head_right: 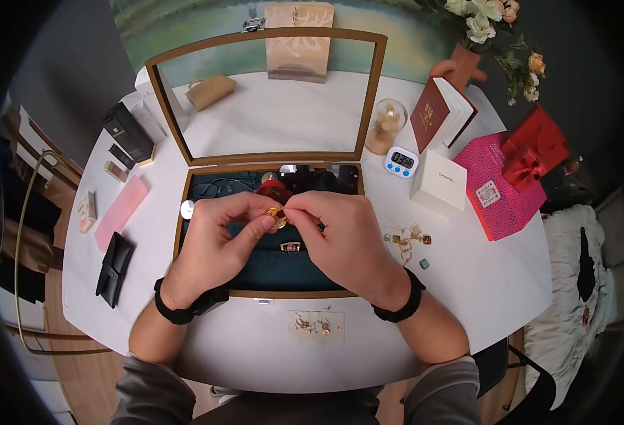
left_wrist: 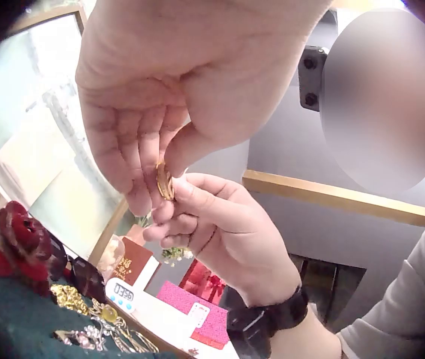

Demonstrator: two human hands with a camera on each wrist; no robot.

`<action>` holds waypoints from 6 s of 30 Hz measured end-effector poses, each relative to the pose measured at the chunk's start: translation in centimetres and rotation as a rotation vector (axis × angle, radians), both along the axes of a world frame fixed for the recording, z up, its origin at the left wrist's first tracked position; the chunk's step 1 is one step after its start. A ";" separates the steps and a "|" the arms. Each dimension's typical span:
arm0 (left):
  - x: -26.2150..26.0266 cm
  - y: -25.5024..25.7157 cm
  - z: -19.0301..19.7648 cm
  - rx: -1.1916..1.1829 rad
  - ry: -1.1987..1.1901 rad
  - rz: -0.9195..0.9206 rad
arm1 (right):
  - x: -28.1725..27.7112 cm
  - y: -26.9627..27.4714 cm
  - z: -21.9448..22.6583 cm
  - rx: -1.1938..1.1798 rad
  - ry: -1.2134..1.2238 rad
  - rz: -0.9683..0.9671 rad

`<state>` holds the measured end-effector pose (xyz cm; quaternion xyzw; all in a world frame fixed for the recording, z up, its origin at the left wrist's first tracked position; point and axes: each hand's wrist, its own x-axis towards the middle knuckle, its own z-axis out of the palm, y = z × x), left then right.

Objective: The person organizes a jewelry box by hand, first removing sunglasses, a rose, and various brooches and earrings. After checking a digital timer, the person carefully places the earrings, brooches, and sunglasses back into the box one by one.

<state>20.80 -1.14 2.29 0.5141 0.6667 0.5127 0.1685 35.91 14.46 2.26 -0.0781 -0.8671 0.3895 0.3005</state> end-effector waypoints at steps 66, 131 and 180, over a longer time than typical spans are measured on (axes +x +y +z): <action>-1.1 0.8 -1.2 -0.074 -0.463 -0.127 | -0.9 -0.6 -1.9 0.312 0.091 -0.126; -6.5 -1.0 -3.4 -0.388 0.281 -0.102 | -1.5 -0.9 -2.8 0.524 -0.206 -0.046; -5.7 0.2 -4.6 -0.463 0.320 -0.123 | -5.3 -2.1 -5.7 0.575 -0.496 0.072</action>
